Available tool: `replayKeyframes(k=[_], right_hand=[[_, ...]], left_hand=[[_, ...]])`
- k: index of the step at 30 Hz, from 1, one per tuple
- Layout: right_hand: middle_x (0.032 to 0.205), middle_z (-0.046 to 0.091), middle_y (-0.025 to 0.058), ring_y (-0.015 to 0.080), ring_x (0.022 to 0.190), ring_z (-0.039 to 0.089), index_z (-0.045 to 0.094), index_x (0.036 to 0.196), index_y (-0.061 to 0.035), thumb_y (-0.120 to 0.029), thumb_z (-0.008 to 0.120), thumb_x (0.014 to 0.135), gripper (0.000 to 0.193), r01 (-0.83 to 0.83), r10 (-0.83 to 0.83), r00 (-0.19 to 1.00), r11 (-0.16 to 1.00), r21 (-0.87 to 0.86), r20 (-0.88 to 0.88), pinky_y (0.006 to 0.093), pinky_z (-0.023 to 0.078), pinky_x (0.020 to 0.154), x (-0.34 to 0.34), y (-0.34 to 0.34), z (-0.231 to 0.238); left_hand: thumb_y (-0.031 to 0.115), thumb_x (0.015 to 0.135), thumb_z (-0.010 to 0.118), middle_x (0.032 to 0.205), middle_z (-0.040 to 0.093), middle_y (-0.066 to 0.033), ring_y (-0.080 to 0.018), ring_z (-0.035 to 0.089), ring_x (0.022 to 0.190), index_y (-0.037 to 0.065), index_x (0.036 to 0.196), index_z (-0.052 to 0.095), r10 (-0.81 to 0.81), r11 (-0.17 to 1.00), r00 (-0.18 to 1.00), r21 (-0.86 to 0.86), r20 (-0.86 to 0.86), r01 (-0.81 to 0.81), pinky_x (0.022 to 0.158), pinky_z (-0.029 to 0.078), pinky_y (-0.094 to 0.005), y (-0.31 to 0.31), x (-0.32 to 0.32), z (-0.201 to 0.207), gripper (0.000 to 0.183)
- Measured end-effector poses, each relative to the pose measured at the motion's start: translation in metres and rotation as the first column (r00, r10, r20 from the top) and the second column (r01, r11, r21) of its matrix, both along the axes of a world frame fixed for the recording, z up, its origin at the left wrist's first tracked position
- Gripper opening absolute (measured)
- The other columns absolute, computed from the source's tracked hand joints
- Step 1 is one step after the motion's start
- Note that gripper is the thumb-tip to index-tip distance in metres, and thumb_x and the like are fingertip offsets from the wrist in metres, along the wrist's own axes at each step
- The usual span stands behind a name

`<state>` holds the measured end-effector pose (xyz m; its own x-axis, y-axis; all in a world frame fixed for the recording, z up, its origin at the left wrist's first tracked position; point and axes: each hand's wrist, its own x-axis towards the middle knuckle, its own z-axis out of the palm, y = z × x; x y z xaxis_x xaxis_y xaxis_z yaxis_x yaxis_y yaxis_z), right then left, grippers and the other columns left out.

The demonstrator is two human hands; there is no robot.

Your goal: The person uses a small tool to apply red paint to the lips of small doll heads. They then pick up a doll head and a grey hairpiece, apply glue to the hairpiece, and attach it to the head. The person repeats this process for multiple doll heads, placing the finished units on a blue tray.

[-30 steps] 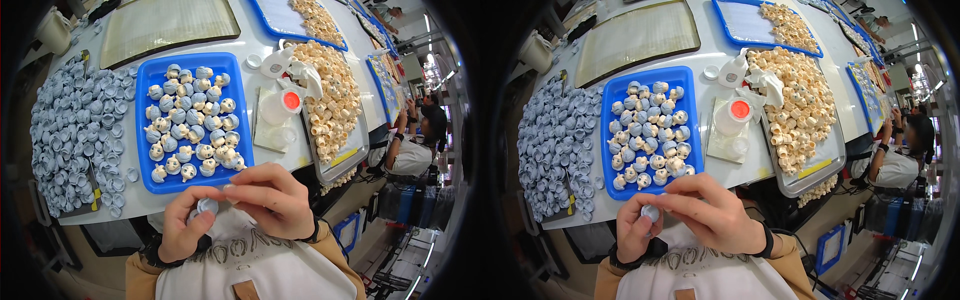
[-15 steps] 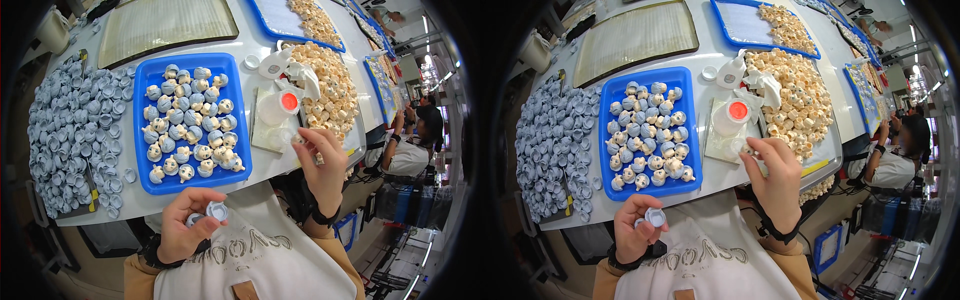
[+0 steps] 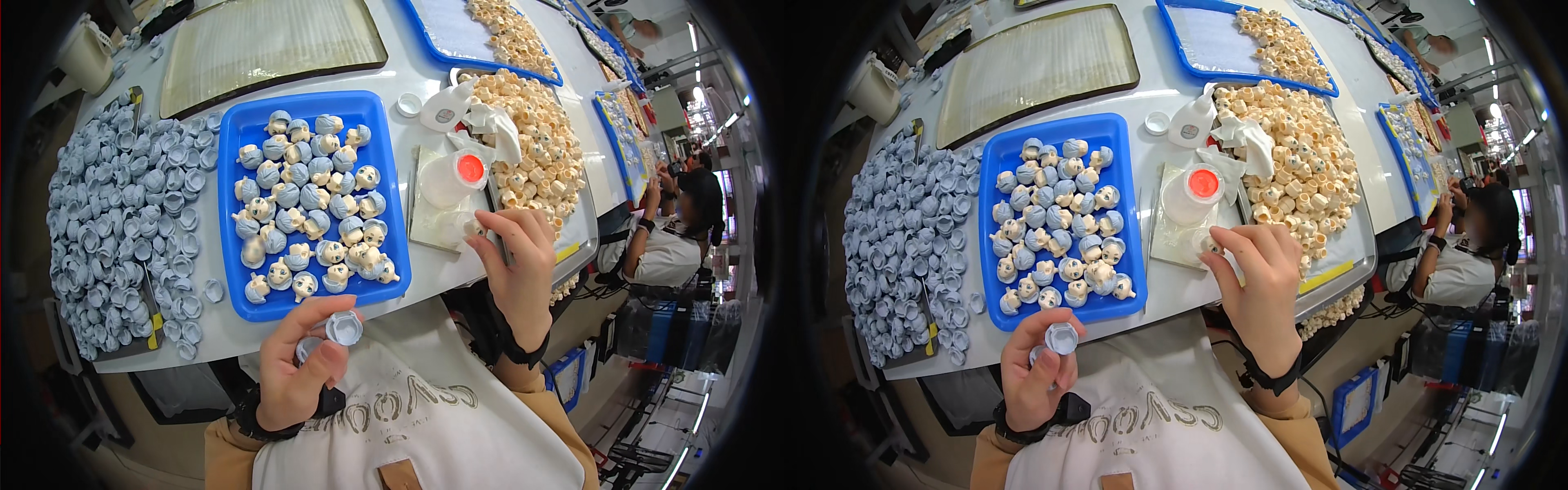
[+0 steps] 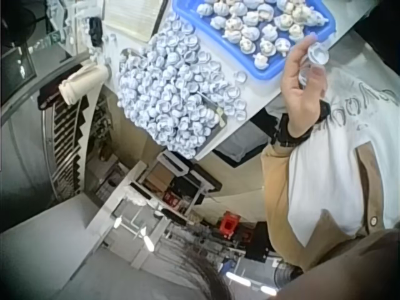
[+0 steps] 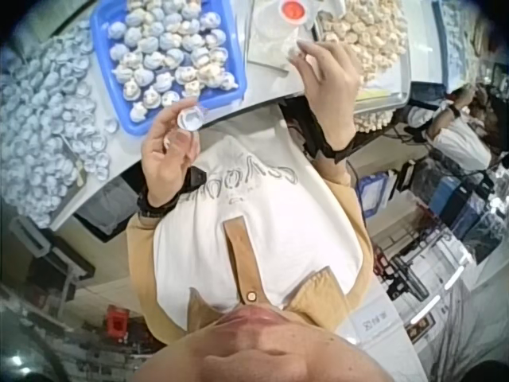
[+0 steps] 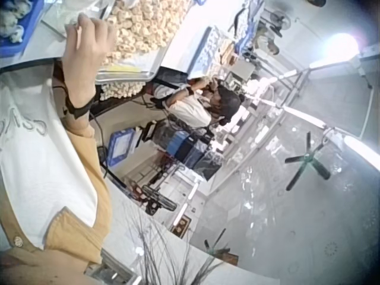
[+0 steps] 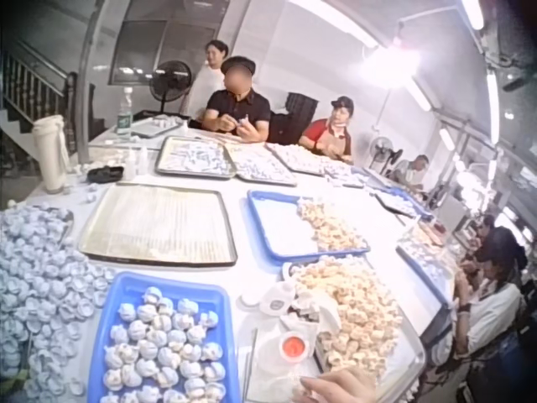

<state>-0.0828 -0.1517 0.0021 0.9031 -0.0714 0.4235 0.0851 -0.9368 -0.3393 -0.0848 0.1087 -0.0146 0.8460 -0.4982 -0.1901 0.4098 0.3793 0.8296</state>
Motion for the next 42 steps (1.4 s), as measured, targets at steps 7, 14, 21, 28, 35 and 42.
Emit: replayKeyframes(k=[7, 14, 21, 28, 35, 42], right_hand=[[0.084, 0.061, 0.0073, 0.0246, 0.08, 0.054, 0.065, 0.091, -0.0047, -0.006, 0.074, 0.068, 0.025, 0.047, -0.05, 0.997, 0.997, 0.057, 0.057, 0.0351, 0.04, 0.072, -0.005, 0.001, -0.003], [0.088, 0.064, 0.0082, 0.0217, 0.08, 0.058, 0.064, 0.096, -0.0027, 0.0, 0.076, 0.065, 0.034, -0.361, 0.308, 0.932, 0.728, 0.583, 0.192, 0.0311, 0.045, 0.071, -0.017, 0.039, 0.016], [0.087, 0.063, 0.0069, 0.0206, 0.075, 0.056, 0.066, 0.096, -0.0034, -0.008, 0.08, 0.065, 0.034, -0.543, 0.568, 0.812, 0.648, 0.533, 0.136, 0.0316, 0.042, 0.067, -0.007, 0.063, 0.023], [0.089, 0.063, 0.0062, 0.0206, 0.077, 0.056, 0.067, 0.099, -0.0039, -0.018, 0.08, 0.064, 0.04, -0.585, 0.635, 0.769, 0.654, 0.48, 0.073, 0.0322, 0.043, 0.067, -0.009, 0.061, 0.015], [0.091, 0.06, 0.0056, 0.0226, 0.083, 0.056, 0.062, 0.095, -0.0029, -0.027, 0.074, 0.063, 0.041, -0.543, 0.525, 0.839, 0.819, 0.184, 0.141, 0.0338, 0.042, 0.072, -0.008, 0.081, 0.008], [0.09, 0.059, 0.0074, 0.0253, 0.078, 0.055, 0.061, 0.093, -0.0045, -0.032, 0.074, 0.067, 0.04, -0.533, 0.517, 0.845, 0.795, 0.289, 0.138, 0.0354, 0.041, 0.069, -0.002, 0.079, -0.003]], left_hand=[[0.009, 0.087, 0.061, 0.102, 0.062, -0.0113, -0.0037, 0.052, 0.071, -0.003, 0.122, 0.049, 0.089, 0.996, 0.996, 0.008, -0.014, -0.088, 0.063, 0.042, -0.0178, -0.008, 0.002, 0.013, 0.039], [0.003, 0.079, 0.069, 0.105, 0.064, -0.0102, -0.0041, 0.053, 0.075, -0.001, 0.108, 0.055, -0.015, 0.999, 0.996, 0.044, 0.092, 0.011, 0.069, 0.043, -0.0188, -0.004, 0.002, 0.002, 0.032], [0.003, 0.078, 0.071, 0.102, 0.063, -0.0082, -0.0051, 0.052, 0.074, -0.001, 0.105, 0.057, 0.024, 0.996, 0.983, 0.082, 0.181, -0.04, 0.069, 0.043, -0.0199, -0.002, 0.004, 0.001, 0.031], [0.002, 0.076, 0.074, 0.098, 0.063, -0.0078, -0.0061, 0.053, 0.073, 0.0, 0.102, 0.058, 0.007, 0.999, 0.98, 0.044, 0.199, -0.017, 0.067, 0.043, -0.0209, 0.001, 0.004, -0.002, 0.031], [0.01, 0.085, 0.066, 0.094, 0.063, -0.008, -0.0046, 0.05, 0.064, 0.001, 0.118, 0.045, -0.034, 0.999, 0.996, 0.011, -0.088, 0.036, 0.053, 0.039, -0.0176, -0.002, 0.001, 0.006, 0.04], [0.026, 0.099, 0.042, 0.072, 0.059, -0.0065, -0.0032, 0.042, 0.048, 0.0, 0.116, 0.046, -0.023, 0.994, 1.0, 0.102, -0.007, 0.023, 0.043, 0.032, -0.0185, 0.0, 0.003, 0.018, 0.031]])
